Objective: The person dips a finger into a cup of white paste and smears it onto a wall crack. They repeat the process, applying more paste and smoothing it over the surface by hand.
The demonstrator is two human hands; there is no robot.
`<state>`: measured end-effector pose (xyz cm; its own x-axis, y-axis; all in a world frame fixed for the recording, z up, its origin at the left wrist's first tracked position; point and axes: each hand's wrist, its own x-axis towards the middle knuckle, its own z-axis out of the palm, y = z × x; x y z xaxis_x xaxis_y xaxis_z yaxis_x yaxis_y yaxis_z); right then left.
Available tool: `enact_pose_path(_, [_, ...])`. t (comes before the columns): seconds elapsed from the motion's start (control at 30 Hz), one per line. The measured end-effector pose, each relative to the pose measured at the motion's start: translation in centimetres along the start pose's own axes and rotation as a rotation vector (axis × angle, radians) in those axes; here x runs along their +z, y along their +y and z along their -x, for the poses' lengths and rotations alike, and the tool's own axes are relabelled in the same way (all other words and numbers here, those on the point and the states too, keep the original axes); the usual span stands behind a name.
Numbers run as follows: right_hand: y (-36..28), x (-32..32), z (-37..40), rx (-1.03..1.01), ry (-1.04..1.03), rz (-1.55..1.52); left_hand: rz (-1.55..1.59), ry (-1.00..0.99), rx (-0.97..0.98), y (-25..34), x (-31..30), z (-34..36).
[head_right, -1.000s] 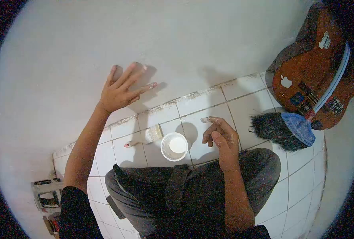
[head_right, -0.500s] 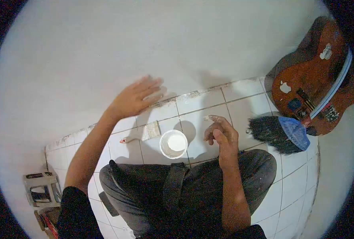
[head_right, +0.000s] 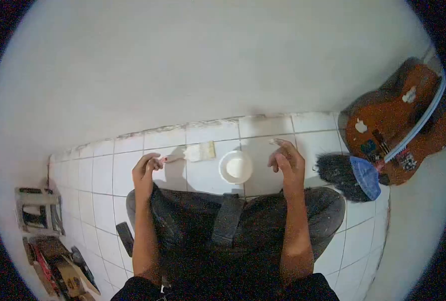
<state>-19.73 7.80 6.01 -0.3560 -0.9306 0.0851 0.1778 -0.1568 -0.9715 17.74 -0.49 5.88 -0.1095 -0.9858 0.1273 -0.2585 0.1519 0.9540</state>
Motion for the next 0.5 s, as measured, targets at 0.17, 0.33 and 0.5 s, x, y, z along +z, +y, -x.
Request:
enact_pose_path(0.17, [0.7,-0.5,0.1,-0.007,-0.063,0.186,-0.059,-0.051,0.022,-1.2,1.0,-0.9])
enact_pose_path(0.33, [1.6,-0.9,0.4,-0.018,-0.081,0.269,-0.123,-0.116,-0.112,-0.4,0.4,-0.3])
enact_pose_path(0.5, [2.4,-0.6,1.1,-0.006,-0.069,0.378,-0.071,-0.01,-0.047,-0.8,0.1,0.5])
